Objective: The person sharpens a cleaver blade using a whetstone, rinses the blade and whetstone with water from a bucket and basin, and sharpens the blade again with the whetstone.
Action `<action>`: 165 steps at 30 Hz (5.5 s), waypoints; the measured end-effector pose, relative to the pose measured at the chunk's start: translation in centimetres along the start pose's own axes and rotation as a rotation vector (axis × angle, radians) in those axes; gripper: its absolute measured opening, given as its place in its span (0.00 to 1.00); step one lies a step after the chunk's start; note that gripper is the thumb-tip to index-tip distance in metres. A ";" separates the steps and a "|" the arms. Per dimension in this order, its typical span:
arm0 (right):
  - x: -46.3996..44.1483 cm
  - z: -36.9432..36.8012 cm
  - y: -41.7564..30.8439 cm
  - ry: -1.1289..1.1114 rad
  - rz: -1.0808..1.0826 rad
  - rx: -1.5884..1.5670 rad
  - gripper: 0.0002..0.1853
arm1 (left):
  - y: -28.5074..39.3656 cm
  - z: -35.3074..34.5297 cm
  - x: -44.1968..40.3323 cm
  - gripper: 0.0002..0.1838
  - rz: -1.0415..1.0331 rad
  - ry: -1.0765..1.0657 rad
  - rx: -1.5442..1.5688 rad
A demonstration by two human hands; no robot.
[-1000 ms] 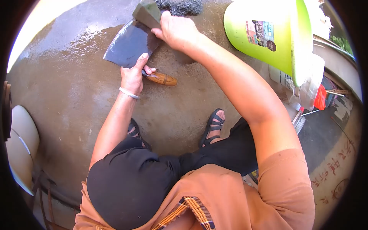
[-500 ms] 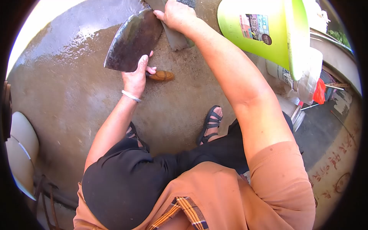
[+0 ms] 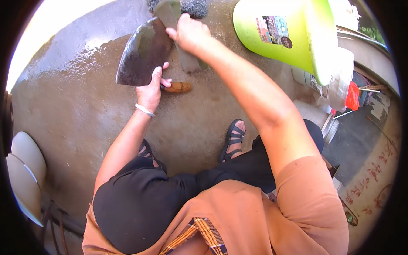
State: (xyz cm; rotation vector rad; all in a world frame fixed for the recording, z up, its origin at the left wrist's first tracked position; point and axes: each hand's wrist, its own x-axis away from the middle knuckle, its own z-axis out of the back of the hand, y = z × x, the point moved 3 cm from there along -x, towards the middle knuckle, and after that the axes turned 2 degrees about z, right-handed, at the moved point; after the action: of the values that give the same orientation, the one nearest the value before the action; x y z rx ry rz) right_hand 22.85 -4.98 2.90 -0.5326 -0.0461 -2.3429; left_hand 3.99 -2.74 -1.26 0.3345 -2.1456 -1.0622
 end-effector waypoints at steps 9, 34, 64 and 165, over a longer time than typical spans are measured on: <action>-2.1 0.4 -0.4 0.062 0.138 0.094 0.31 | -0.6 -0.5 1.2 0.09 0.039 0.023 0.000; -2.6 0.3 -1.5 0.136 0.303 0.160 0.28 | 0.0 -1.0 0.9 0.08 0.128 0.089 0.023; -2.6 3.6 2.9 0.000 0.098 0.021 0.33 | 9.4 2.0 1.9 0.07 -0.226 0.122 -0.825; 7.2 -2.9 -1.8 -0.176 0.239 0.079 0.22 | 7.6 7.4 0.4 0.64 -0.281 -0.272 -1.987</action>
State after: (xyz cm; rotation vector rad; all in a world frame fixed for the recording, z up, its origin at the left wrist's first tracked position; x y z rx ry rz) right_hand 15.92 -8.82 3.26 -0.6653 -0.1485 -2.0496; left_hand -0.84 6.18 1.76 -0.5035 -0.3528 -2.7684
